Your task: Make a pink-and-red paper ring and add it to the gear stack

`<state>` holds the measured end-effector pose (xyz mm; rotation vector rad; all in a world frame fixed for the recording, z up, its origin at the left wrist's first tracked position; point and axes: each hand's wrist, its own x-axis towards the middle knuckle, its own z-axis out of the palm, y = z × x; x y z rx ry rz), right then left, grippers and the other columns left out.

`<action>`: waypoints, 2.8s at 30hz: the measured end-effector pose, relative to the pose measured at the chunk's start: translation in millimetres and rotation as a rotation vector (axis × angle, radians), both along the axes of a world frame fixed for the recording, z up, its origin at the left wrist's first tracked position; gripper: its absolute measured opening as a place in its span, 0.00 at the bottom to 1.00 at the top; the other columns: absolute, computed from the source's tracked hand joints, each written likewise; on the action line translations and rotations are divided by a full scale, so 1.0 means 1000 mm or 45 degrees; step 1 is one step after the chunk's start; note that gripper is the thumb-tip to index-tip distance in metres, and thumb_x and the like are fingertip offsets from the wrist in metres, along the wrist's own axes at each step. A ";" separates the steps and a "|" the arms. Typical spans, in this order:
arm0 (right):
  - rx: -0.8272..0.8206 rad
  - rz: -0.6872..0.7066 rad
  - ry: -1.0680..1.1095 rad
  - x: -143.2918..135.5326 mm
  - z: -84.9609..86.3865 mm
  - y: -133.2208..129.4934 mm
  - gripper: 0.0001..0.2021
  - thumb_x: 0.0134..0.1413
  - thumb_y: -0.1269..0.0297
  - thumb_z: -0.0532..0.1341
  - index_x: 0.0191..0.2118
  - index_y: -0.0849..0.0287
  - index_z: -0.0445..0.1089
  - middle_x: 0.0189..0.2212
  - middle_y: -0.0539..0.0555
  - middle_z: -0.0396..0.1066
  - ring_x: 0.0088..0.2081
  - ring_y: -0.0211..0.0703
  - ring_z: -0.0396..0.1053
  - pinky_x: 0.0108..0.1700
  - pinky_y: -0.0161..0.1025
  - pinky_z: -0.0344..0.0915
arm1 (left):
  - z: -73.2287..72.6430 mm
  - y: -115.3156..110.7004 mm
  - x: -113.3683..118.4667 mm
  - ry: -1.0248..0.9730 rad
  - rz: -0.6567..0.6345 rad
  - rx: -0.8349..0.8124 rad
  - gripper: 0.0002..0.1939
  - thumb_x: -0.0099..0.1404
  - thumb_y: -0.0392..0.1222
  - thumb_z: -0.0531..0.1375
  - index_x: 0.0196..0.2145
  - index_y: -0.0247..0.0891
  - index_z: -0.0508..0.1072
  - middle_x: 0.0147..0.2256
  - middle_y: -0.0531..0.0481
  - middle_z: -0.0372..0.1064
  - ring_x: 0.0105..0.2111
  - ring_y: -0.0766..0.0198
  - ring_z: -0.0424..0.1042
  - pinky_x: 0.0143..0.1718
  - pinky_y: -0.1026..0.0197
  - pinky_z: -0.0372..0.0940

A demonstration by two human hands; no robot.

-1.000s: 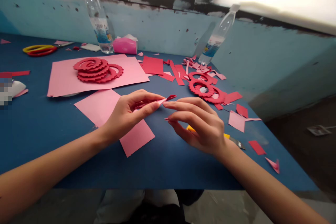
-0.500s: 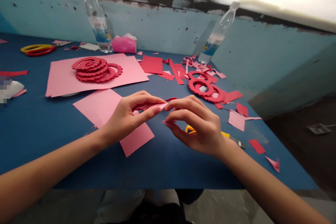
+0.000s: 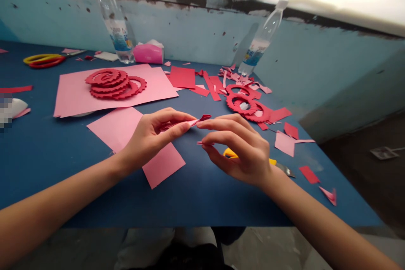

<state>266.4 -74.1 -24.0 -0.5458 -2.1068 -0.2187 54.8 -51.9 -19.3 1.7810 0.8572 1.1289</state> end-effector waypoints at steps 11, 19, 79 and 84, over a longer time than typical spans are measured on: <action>-0.008 0.010 -0.015 0.000 0.000 0.000 0.07 0.59 0.75 0.63 0.40 0.56 0.70 0.44 0.56 0.78 0.42 0.45 0.74 0.43 0.47 0.76 | 0.000 0.000 0.000 0.020 0.005 0.014 0.11 0.64 0.48 0.64 0.40 0.41 0.80 0.40 0.48 0.78 0.40 0.60 0.75 0.40 0.62 0.71; -0.036 0.031 -0.009 0.000 0.000 0.001 0.07 0.58 0.76 0.64 0.39 0.57 0.70 0.44 0.55 0.78 0.41 0.44 0.73 0.41 0.45 0.74 | 0.000 0.000 0.000 0.057 0.006 0.038 0.11 0.65 0.48 0.64 0.40 0.40 0.80 0.39 0.48 0.77 0.39 0.61 0.75 0.39 0.62 0.70; 0.160 -0.128 0.023 0.001 -0.007 0.005 0.11 0.59 0.76 0.63 0.44 0.54 0.73 0.37 0.52 0.76 0.37 0.42 0.72 0.40 0.41 0.74 | -0.002 -0.005 0.003 0.141 -0.068 0.161 0.08 0.66 0.42 0.63 0.41 0.38 0.80 0.35 0.51 0.74 0.35 0.68 0.72 0.36 0.68 0.67; 0.117 -0.110 0.095 0.000 0.001 0.007 0.10 0.57 0.75 0.66 0.43 0.57 0.72 0.37 0.56 0.76 0.38 0.45 0.73 0.40 0.43 0.72 | 0.000 -0.005 0.003 0.097 -0.032 0.129 0.08 0.65 0.42 0.64 0.41 0.40 0.80 0.35 0.52 0.74 0.36 0.68 0.73 0.37 0.68 0.68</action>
